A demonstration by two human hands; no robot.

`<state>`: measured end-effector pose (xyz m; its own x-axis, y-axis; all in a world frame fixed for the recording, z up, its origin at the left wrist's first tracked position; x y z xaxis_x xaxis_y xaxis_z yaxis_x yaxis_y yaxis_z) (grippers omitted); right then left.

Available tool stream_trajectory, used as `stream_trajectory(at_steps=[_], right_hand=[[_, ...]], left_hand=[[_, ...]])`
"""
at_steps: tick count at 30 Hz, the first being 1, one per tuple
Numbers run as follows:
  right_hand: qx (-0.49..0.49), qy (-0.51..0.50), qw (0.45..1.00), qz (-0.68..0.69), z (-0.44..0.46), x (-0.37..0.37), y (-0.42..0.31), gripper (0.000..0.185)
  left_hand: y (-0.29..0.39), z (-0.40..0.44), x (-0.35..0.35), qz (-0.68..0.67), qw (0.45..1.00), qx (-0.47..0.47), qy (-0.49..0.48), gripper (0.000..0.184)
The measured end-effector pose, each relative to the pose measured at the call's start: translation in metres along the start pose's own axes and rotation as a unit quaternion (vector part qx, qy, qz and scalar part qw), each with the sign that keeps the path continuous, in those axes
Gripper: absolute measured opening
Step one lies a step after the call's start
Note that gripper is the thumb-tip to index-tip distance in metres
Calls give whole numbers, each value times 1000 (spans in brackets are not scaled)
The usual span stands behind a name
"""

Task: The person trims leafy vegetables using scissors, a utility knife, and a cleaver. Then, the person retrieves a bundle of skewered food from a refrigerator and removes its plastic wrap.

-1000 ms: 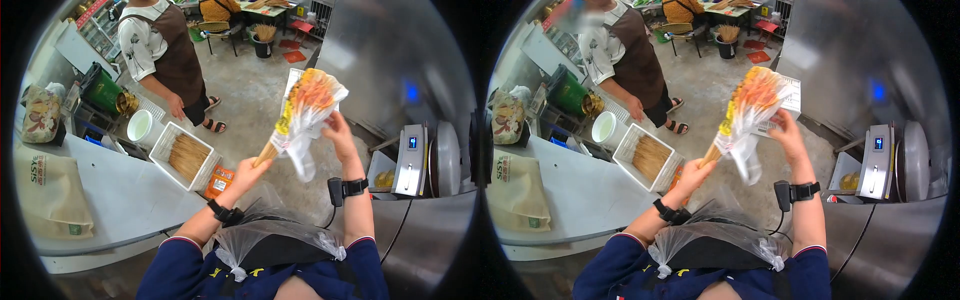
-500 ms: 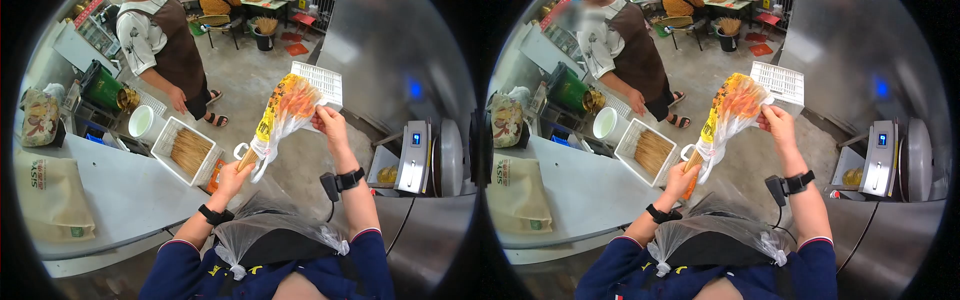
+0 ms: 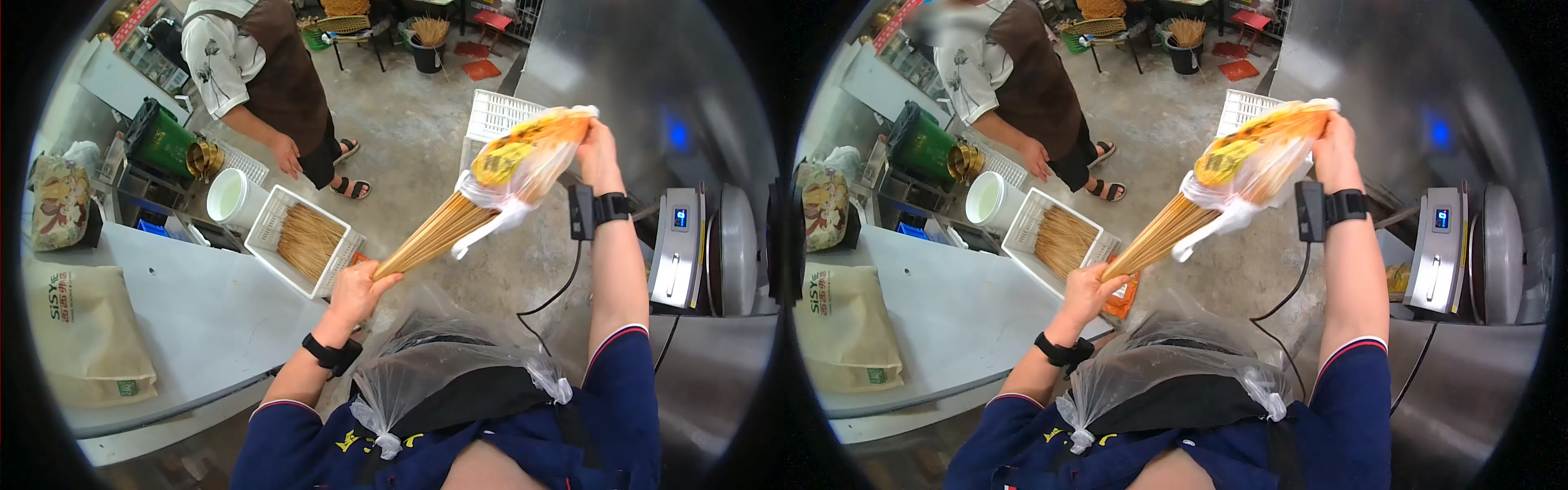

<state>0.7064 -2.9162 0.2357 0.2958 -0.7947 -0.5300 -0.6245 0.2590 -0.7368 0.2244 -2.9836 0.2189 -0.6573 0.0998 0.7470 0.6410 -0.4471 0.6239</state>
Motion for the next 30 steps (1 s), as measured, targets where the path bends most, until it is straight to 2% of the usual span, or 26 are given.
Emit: stream_trajectory(at_steps=[3, 4, 5, 6, 7, 8, 10, 12, 13, 17, 20, 21, 22, 23, 24, 25, 26, 27, 28, 29, 30], right_hand=[[30, -26, 998, 47, 19, 13, -29, 20], [200, -81, 970, -110, 28, 24, -43, 21], [360, -130, 886, -260, 26, 21, -52, 21], [362, -131, 885, -260, 22, 13, -57, 21], [217, -39, 975, -31, 22, 16, -62, 21], [53, 55, 977, 200, 18, 19, -53, 22], [42, 19, 978, 205, 25, 23, -63, 24], [33, 99, 953, 284, 35, 35, -73, 28], [18, 113, 948, 296, 42, 40, -78, 34], [23, 123, 941, 314, 39, 51, -100, 32], [110, 76, 961, 241, 48, 65, -132, 24], [210, 35, 974, 74, 31, 61, -133, 21], [209, 31, 974, 77, 37, 69, -133, 21], [329, 36, 940, -79, 35, 72, -141, 20], [439, 42, 867, -232, 34, 75, -156, 20], [489, 44, 821, -290, 31, 86, -168, 20], [462, 27, 847, -263, 35, 103, -184, 24], [381, 2, 908, -174, 43, 124, -199, 29], [247, -11, 969, -28, 51, 142, -213, 35], [152, -17, 987, 54, 61, 157, -225, 42], [119, -20, 989, 86, 62, 164, -230, 49]], left_hand=[[-1, 4, 13, 41, 999, -11, -6, 40], [-1, 3, 15, 64, 998, -19, -10, 39], [0, 3, 16, 63, 998, -18, -8, 39], [2, 3, 18, 49, 999, -17, -2, 34], [4, 3, 18, 34, 999, -17, 2, 29], [1, 3, 18, 32, 999, -18, 0, 29], [-4, 3, 17, 32, 999, -26, -9, 29], [-2, 5, 21, 31, 999, -42, -4, 28], [-1, 5, 23, 28, 998, -53, 1, 28], [-15, 6, 23, 24, 997, -67, -14, 25], [-38, 0, 17, -21, 998, -29, -47, 26], [-31, 1, 16, -79, 996, 11, -42, 24], [-27, 3, 15, -137, 989, 51, -36, 23], [-31, 4, 12, -137, 989, 47, -30, 23], [-41, 5, 4, -181, 979, 88, -28, 22], [-47, 5, -3, -226, 965, 129, -26, 22], [-46, 7, -5, -225, 965, 130, -19, 22], [-51, 7, -6, -271, 943, 193, -2, 22], [-54, 7, -6, -315, 914, 255, 16, 22], [-46, 15, -5, -295, 915, 273, -11, 22], [-48, 12, 0, -291, 916, 275, -8, 22]])
Point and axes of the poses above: each hand's wrist, its own z-axis towards the middle knuckle, its own x-axis out of the back of the hand, y = z × x, the point moved 5 cm from there along z, towards the middle knuckle, and after that the axes turned 11 degrees about y, right-handed, at the moved point
